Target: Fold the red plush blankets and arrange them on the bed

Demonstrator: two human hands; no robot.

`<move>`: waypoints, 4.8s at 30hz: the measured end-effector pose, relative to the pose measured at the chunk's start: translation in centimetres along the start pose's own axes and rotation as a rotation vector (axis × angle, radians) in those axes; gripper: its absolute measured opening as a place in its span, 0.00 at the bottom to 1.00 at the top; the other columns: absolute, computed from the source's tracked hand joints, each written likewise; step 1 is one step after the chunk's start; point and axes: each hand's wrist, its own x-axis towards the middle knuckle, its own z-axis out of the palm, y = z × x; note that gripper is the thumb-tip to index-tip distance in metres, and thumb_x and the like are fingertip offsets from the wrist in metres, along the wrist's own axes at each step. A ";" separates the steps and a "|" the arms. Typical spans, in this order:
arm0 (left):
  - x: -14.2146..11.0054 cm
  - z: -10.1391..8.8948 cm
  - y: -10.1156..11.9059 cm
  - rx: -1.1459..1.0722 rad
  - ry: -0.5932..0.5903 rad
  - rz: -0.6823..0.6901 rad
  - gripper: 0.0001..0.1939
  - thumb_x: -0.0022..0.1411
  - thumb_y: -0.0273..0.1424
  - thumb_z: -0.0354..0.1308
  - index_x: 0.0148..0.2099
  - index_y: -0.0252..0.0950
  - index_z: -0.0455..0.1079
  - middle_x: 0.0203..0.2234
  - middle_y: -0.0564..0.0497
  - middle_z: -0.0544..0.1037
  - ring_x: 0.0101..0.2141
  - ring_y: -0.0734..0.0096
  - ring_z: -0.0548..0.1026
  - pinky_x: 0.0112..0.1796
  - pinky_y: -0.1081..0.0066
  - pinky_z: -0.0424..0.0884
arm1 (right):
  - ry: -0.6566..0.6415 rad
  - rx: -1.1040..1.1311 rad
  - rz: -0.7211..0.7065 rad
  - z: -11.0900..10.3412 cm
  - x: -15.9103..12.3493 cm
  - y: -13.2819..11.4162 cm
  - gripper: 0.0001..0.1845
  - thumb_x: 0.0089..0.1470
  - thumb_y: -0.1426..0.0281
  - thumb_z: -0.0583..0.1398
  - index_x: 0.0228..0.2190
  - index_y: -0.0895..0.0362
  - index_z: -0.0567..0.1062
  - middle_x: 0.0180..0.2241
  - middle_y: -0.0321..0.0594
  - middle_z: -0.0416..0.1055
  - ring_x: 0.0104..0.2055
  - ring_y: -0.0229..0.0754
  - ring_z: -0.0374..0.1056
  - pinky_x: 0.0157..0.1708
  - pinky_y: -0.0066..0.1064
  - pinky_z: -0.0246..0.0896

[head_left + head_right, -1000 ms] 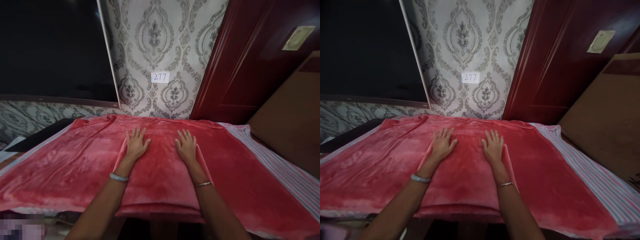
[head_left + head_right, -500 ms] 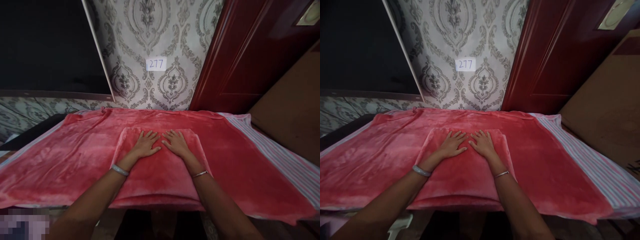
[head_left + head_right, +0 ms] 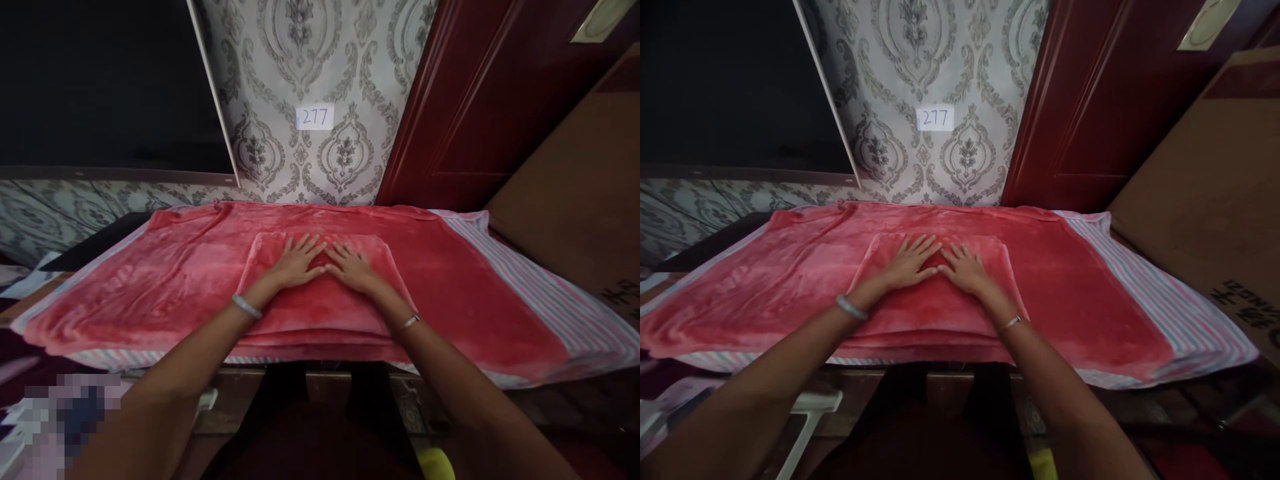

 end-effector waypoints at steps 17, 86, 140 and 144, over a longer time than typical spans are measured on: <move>-7.6 4.1 5.6 0.043 0.049 0.024 0.32 0.74 0.46 0.43 0.73 0.38 0.54 0.72 0.43 0.56 0.71 0.52 0.52 0.68 0.40 0.46 | 0.203 -0.106 -0.044 4.7 -8.2 -3.0 0.29 0.69 0.57 0.50 0.66 0.54 0.65 0.71 0.45 0.52 0.73 0.56 0.44 0.69 0.57 0.39; 2.5 2.9 -5.1 0.179 0.201 -0.603 0.30 0.72 0.46 0.40 0.68 0.37 0.64 0.64 0.36 0.67 0.65 0.36 0.58 0.59 0.31 0.54 | 0.410 -0.020 0.396 2.8 4.6 5.1 0.31 0.68 0.55 0.45 0.63 0.55 0.68 0.66 0.52 0.62 0.69 0.60 0.51 0.64 0.59 0.45; -11.9 3.9 2.1 0.129 0.143 -0.057 0.30 0.73 0.46 0.45 0.72 0.43 0.59 0.69 0.42 0.62 0.69 0.47 0.58 0.64 0.35 0.52 | 0.306 0.003 0.079 5.0 -12.0 0.4 0.26 0.70 0.58 0.51 0.66 0.48 0.65 0.70 0.41 0.55 0.72 0.51 0.48 0.68 0.52 0.44; -16.8 5.7 -0.2 0.220 0.344 -0.126 0.29 0.72 0.43 0.47 0.71 0.41 0.61 0.68 0.41 0.63 0.69 0.44 0.58 0.64 0.33 0.50 | 0.459 -0.055 0.107 7.3 -15.4 2.4 0.26 0.70 0.60 0.51 0.66 0.48 0.65 0.70 0.40 0.55 0.73 0.53 0.45 0.67 0.55 0.44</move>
